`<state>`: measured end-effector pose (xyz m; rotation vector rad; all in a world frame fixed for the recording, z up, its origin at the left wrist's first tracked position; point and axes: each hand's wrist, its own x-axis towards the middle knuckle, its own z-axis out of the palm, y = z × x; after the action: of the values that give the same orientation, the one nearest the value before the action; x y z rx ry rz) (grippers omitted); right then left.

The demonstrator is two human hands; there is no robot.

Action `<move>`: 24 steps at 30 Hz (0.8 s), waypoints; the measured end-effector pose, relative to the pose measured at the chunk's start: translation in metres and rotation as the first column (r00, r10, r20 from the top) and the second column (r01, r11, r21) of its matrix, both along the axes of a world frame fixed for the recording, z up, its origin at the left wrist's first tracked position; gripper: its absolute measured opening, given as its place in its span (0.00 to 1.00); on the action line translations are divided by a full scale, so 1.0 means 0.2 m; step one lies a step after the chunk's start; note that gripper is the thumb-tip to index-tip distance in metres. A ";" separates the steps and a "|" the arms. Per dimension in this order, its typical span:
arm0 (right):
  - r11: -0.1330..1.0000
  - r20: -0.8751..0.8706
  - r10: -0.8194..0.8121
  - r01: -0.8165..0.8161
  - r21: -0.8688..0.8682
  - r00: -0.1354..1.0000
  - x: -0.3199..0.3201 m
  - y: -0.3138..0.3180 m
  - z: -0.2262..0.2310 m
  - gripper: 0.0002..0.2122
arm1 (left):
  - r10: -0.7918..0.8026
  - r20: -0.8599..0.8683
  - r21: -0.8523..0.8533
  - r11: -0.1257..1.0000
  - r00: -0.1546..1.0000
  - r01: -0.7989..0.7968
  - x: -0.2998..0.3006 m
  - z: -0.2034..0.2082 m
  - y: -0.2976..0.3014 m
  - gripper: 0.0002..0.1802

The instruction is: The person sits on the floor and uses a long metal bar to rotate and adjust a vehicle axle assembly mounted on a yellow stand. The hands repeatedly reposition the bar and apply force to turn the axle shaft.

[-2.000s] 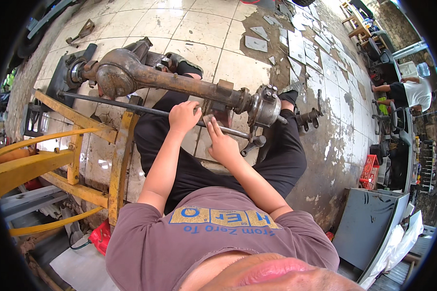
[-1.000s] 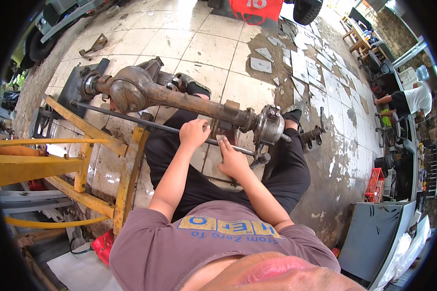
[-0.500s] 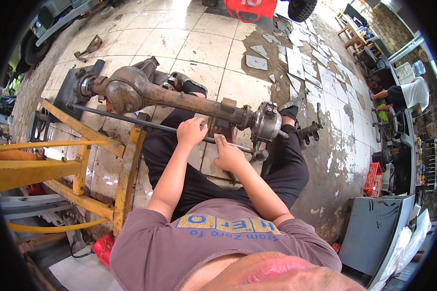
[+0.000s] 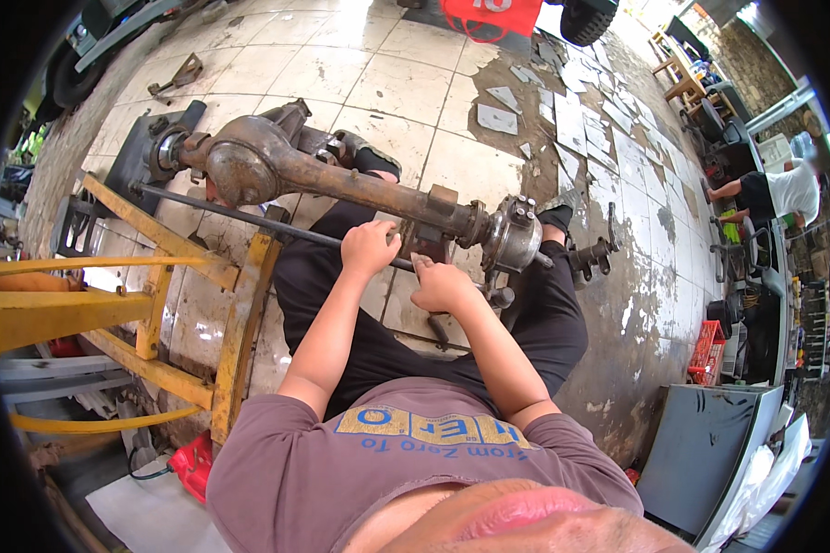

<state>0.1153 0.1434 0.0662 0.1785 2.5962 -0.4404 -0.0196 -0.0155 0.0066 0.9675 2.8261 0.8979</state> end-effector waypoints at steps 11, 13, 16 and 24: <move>1.000 0.062 -0.028 0.029 -0.004 0.998 -0.08 -0.13 0.09 0.39 | 0.048 -0.076 0.085 0.996 0.996 -0.041 -0.01 -0.04 -0.01 0.13; 0.997 0.048 0.066 -0.068 0.038 0.997 -0.04 -0.13 0.13 0.37 | 0.028 -0.040 0.065 0.998 0.999 -0.025 -0.02 -0.04 -0.01 0.13; 0.995 -0.009 -0.012 0.013 0.097 1.000 -0.02 -0.13 0.06 0.36 | 0.016 -0.069 0.076 0.997 0.997 -0.011 -0.02 -0.04 0.01 0.14; 0.994 0.011 -0.067 0.066 0.089 0.998 -0.06 -0.08 0.02 0.44 | 0.008 -0.088 0.090 0.996 0.996 0.000 -0.04 -0.03 0.01 0.14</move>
<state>0.1040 0.1275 0.0707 0.2985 2.6042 -0.3458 -0.0280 -0.0134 -0.0001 1.0372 2.8835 1.0152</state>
